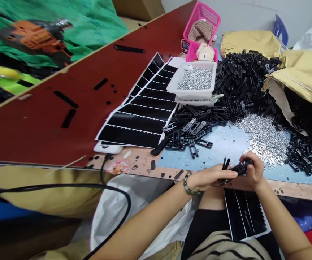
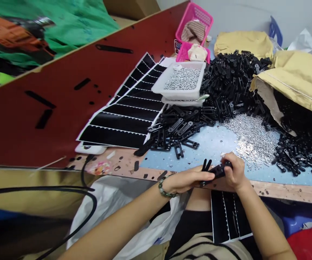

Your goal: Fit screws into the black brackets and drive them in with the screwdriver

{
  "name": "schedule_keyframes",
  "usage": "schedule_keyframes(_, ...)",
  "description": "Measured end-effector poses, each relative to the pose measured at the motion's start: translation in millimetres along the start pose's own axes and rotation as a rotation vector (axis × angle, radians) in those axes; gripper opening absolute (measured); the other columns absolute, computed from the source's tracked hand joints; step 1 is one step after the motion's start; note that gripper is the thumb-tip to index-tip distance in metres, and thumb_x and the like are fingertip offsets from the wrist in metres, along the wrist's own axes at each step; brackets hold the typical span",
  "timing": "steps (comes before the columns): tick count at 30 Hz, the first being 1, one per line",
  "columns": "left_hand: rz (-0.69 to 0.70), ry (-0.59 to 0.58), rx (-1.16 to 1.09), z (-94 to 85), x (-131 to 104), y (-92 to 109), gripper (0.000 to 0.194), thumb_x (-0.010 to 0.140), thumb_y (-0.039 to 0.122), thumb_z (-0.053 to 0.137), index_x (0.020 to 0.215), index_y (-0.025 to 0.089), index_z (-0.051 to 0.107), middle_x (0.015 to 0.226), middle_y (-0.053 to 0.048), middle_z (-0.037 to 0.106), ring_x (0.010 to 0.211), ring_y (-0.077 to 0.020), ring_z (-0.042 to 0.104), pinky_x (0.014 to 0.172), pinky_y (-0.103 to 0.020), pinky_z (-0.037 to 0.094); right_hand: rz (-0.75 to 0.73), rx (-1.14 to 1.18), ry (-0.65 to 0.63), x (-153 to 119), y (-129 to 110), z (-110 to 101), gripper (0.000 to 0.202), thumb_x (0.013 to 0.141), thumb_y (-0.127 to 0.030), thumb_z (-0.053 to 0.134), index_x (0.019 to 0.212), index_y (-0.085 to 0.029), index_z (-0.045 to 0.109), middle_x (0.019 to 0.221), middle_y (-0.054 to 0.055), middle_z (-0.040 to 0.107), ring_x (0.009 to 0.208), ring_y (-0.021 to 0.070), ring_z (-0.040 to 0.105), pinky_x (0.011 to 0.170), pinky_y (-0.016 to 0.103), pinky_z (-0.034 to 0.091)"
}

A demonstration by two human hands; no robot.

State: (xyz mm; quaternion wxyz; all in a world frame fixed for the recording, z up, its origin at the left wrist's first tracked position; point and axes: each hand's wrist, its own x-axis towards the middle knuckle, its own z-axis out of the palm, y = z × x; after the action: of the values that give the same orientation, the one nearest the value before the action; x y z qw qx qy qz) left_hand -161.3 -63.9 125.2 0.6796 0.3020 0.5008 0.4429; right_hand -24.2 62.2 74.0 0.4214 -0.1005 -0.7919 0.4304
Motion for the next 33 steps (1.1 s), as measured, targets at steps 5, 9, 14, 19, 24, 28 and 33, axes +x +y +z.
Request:
schedule_keyframes(5,-0.073,0.211,-0.317,-12.9,-5,-21,0.055,0.082,0.062,0.050,0.111,0.017,0.060,0.109,-0.012,0.064,0.101,-0.0258,0.059,0.080,-0.040,0.053,0.446,-0.188,0.093,19,4,26,0.033,0.090,-0.043,0.044,0.070,-0.019,0.056,0.059,-0.002,0.054,0.056,0.0137,0.051,0.056,0.026,0.039)
schedule_keyframes(9,0.303,0.734,0.319,-15.8,-6,-41,0.057,0.083,0.050,0.057,0.131,0.020,0.047,0.135,-0.013,0.049,0.124,-0.0289,0.047,0.100,-0.048,0.043,0.617,-0.315,0.020,22,17,36,0.039,0.088,-0.047,0.043,0.064,-0.019,0.056,0.053,-0.002,0.050,0.052,0.0136,0.045,0.052,0.025,0.032)
schedule_keyframes(14,0.401,0.727,1.099,-5.6,14,-50,0.062,0.083,0.038,0.060,0.138,0.017,0.040,0.146,-0.015,0.038,0.139,-0.0320,0.028,0.113,-0.057,0.022,0.555,-0.661,-0.104,18,19,39,0.042,0.094,-0.043,0.036,0.076,-0.018,0.063,0.066,0.006,0.059,0.062,0.0191,0.052,0.060,0.030,0.039)
schedule_keyframes(19,0.329,0.647,1.200,-10.4,21,-42,0.058,0.083,0.031,0.057,0.136,0.015,0.041,0.146,-0.016,0.038,0.141,-0.0332,0.024,0.111,-0.065,0.016,0.166,-0.617,-0.148,21,3,24,0.029,0.094,-0.029,0.039,0.104,-0.019,0.064,0.114,0.016,0.057,0.107,0.0282,0.052,0.090,0.046,0.043)
schedule_keyframes(24,0.327,0.548,1.131,-13.3,13,-34,0.063,0.076,0.013,0.053,0.137,0.017,0.040,0.154,-0.015,0.023,0.145,-0.0354,0.005,0.110,-0.069,0.009,0.040,-0.151,-0.564,25,-23,20,0.021,0.093,-0.021,0.044,0.110,-0.023,0.057,0.099,0.007,0.063,0.092,0.0198,0.059,0.081,0.035,0.050)
schedule_keyframes(28,0.478,0.674,0.939,-6.1,0,-30,0.076,0.075,0.016,0.058,0.143,0.019,0.024,0.155,-0.017,0.013,0.144,-0.0343,0.010,0.113,-0.062,0.018,0.207,-0.050,-0.422,23,-29,14,0.011,0.090,-0.027,0.053,0.099,-0.022,0.057,0.084,0.003,0.062,0.074,0.0159,0.059,0.069,0.030,0.051)
schedule_keyframes(33,0.524,0.794,0.967,4.4,-8,-43,0.105,0.070,0.039,0.075,0.147,0.023,0.005,0.154,-0.020,0.014,0.142,-0.0382,0.016,0.112,-0.064,0.016,0.554,0.087,-0.201,18,-20,-15,0.018,0.084,-0.036,0.061,0.093,-0.021,0.059,0.074,0.001,0.060,0.066,0.0149,0.059,0.060,0.028,0.050)
